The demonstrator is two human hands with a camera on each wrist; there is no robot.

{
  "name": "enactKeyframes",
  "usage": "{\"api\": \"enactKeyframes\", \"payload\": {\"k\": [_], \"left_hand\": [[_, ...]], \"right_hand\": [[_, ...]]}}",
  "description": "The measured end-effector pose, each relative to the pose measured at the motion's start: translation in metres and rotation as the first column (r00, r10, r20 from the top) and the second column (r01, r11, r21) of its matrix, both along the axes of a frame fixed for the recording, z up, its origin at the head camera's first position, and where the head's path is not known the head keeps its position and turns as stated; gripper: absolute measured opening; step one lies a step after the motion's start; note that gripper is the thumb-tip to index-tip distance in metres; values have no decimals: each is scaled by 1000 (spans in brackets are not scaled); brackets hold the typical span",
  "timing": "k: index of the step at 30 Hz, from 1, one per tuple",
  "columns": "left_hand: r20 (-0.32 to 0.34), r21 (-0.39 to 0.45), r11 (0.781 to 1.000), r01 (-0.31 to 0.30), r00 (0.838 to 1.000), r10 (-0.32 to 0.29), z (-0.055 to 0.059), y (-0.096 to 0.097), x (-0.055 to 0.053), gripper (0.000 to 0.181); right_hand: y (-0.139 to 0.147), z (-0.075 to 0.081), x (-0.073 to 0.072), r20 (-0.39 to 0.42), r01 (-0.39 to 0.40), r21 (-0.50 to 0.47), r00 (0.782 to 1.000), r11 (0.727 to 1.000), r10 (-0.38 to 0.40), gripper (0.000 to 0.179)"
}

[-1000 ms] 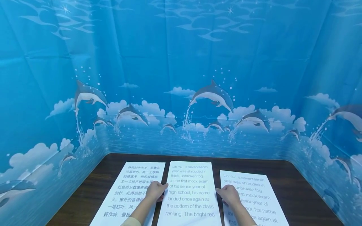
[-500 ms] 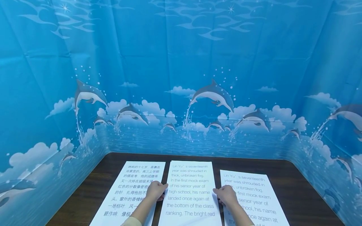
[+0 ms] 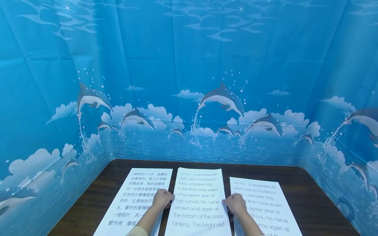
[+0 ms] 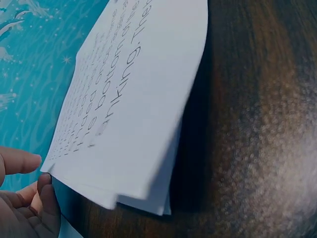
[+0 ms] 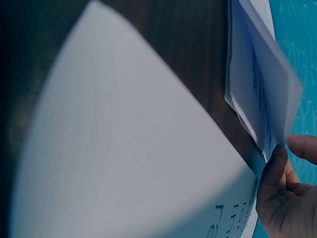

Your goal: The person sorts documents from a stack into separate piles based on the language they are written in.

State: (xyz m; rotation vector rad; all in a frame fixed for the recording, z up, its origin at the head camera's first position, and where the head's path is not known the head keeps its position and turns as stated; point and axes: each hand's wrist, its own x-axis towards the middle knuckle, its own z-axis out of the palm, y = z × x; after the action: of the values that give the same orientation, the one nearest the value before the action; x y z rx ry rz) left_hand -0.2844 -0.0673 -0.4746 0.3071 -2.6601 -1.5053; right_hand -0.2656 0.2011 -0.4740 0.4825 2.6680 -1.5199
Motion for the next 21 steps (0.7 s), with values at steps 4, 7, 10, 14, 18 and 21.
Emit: {"api": "enactKeyframes", "payload": {"k": [4,7,10,14,18,21], "left_hand": [[-1,-12,1000,17,1000,-17,-1,0,0,11],[15,-7,1000,29,999,-28,-4,1,0,11],[23,-1,1000,32,999,-32,-6,2,0,10],[23,0,1000,21,1000,-21,-8,3,0,12],[22,-1,1000,13,1000,-13,-8,3,0,15],[23,-8,1000,17,1000,-17,-8,4,0,16]], "right_hand": [[-2,1,1,12,5,-15,1000,1000,-5,14],[-4,2,2,30,5,-21,1000,1000,-5,15],[-5,2,3,56,6,-16,998,1000,-5,16],[-7,1,3,85,18,-13,996,1000,-17,16],[-7,-1,2,85,27,-23,996,999,-25,15],[-6,-2,2,83,31,-27,996,999,-28,16]]}}
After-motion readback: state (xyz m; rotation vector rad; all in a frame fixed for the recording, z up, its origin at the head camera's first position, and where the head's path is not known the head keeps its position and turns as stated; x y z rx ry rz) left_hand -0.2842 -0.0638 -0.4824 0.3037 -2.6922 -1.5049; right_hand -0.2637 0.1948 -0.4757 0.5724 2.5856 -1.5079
